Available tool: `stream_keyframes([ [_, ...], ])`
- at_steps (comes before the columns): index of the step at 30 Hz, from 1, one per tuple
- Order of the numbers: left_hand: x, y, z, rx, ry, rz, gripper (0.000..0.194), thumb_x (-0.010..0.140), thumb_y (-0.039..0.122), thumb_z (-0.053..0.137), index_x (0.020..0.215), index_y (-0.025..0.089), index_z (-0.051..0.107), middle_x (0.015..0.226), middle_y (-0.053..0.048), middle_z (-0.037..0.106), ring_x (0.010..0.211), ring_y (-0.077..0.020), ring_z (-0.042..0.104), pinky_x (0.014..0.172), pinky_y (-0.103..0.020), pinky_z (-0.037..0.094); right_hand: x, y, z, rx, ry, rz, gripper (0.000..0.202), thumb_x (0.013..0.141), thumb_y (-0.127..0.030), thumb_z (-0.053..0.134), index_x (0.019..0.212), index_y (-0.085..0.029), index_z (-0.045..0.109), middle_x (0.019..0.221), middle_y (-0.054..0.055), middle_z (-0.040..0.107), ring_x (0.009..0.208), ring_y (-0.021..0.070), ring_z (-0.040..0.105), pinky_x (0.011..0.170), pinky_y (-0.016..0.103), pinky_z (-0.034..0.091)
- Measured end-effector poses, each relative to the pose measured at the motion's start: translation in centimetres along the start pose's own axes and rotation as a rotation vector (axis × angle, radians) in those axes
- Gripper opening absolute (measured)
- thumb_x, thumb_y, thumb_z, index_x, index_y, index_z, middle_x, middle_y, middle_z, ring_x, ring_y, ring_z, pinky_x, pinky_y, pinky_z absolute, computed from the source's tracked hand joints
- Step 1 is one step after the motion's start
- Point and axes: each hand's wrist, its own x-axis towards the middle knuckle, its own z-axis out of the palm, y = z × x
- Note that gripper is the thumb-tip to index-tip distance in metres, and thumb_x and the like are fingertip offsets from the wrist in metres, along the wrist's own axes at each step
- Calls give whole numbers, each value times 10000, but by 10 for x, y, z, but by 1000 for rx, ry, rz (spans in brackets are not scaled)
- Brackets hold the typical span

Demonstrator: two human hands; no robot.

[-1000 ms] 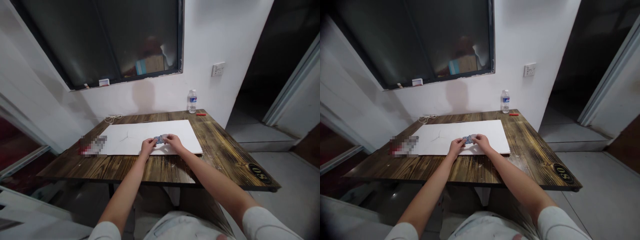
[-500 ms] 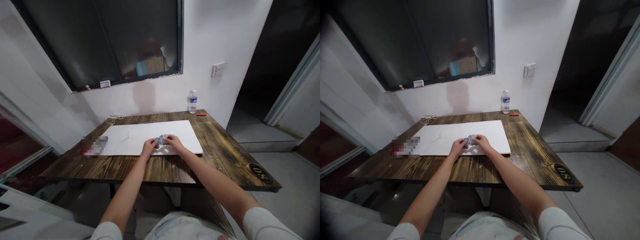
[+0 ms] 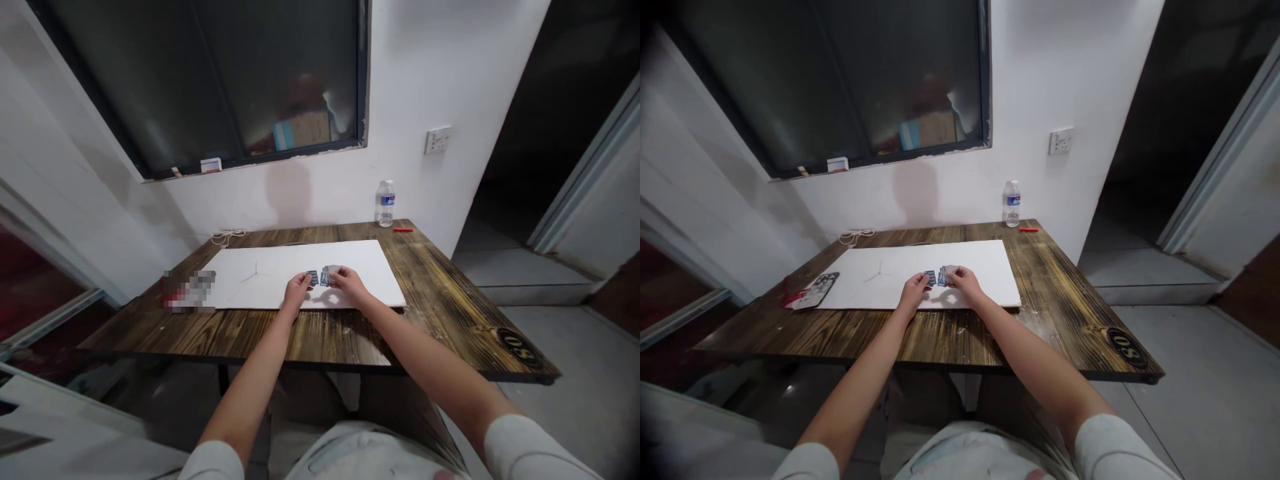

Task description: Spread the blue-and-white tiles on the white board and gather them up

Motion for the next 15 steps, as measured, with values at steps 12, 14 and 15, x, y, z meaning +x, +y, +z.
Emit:
stream_keyframes([
  [12,-5,-4,5,-111,-178,-60,573,505,547,826,885,155,653,697,-5,651,610,-115,579,623,-238,463,-11,-1,13,16,-161,-43,433,516,-496,831,749,-186,638,720,28,686,680,191,625,753,385,535],
  [14,-6,-2,5,-79,-184,-51,532,527,543,818,848,147,668,705,-18,662,626,-123,589,645,-247,474,-11,-1,12,-4,-139,-60,432,531,-512,820,745,-187,632,728,34,686,693,199,626,761,393,534],
  [15,-7,-1,5,-62,-192,-50,520,541,549,809,837,141,678,719,-29,673,639,-129,596,660,-255,480,-11,-1,11,-11,-126,-66,431,535,-516,816,742,-188,629,728,36,685,696,201,625,763,395,533],
])
